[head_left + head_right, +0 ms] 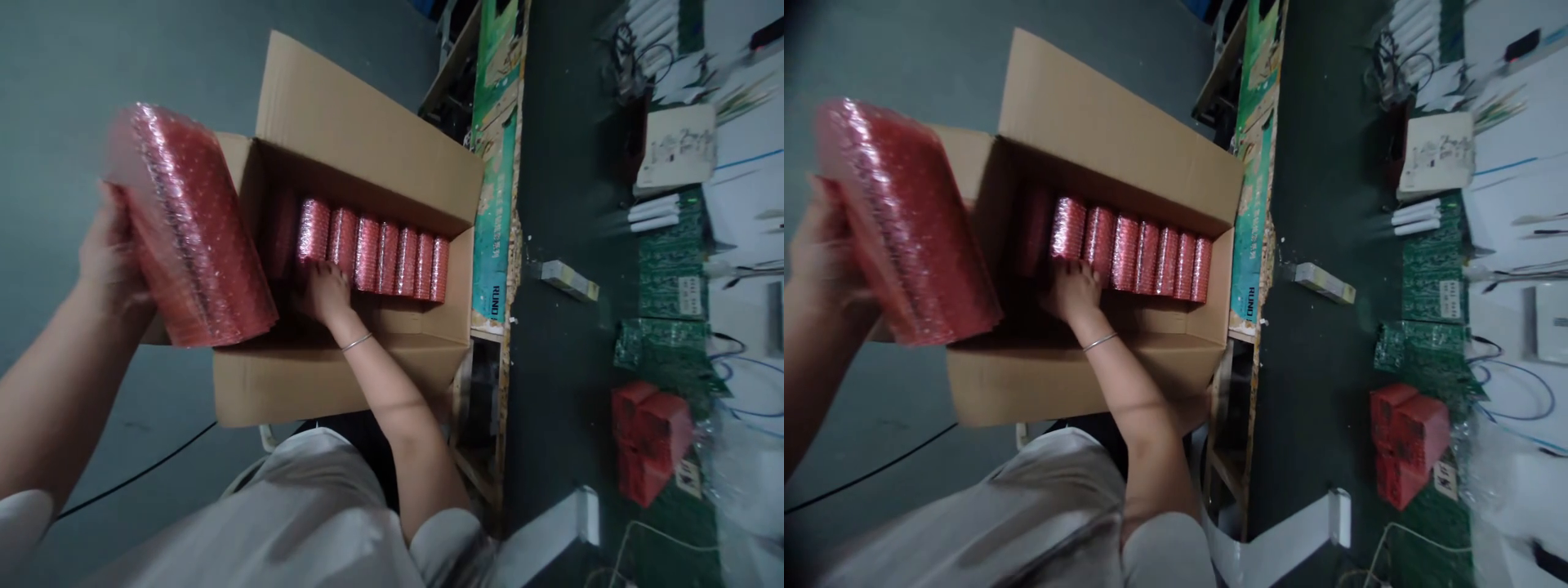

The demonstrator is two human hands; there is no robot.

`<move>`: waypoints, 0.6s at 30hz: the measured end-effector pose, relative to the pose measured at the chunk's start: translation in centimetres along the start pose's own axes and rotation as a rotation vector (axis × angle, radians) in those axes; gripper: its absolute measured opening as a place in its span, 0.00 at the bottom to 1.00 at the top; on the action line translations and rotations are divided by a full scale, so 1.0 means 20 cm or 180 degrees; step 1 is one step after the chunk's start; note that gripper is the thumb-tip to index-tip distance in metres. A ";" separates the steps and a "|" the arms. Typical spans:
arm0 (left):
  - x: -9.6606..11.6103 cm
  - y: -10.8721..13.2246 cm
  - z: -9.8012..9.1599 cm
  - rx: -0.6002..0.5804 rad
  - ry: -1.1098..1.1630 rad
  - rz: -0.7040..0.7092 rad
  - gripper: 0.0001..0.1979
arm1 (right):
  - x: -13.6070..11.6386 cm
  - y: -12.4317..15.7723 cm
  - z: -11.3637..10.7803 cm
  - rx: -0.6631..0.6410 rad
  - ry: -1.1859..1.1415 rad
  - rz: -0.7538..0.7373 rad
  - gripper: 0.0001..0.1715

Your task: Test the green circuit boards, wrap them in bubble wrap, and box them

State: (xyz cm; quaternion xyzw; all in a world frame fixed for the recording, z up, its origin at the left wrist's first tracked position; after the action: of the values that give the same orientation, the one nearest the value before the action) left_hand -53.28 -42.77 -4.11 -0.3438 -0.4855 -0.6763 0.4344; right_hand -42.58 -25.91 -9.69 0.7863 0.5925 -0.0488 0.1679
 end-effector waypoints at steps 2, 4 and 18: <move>0.00 -0.01 0.00 -0.0291 0.0304 0.0201 0.50 | 0.06 0.01 -0.02 0.0116 -0.0098 0.0230 0.35; 0.01 0.00 0.02 -0.0418 0.0323 0.0274 0.39 | 0.12 0.02 -0.03 0.0173 -0.0135 0.0746 0.41; 0.01 -0.02 0.05 -0.0883 -0.0175 0.0754 0.24 | 0.60 0.11 -0.14 0.0158 -0.0026 0.1971 0.59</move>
State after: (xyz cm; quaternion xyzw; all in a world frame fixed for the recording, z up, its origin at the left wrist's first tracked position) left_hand -53.73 -41.83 -3.81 -0.4735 -0.3554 -0.6712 0.4460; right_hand -37.21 -14.54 -9.96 0.9331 0.3228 -0.0129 0.1579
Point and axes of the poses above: each hand's wrist, its own y-axis away from the middle knuckle, its own z-axis out of the palm, x = y × z, the point moved 2 cm from there along -y, towards the middle knuckle, and after that the axes turned 6 degrees about x, right-handed, at the moved point
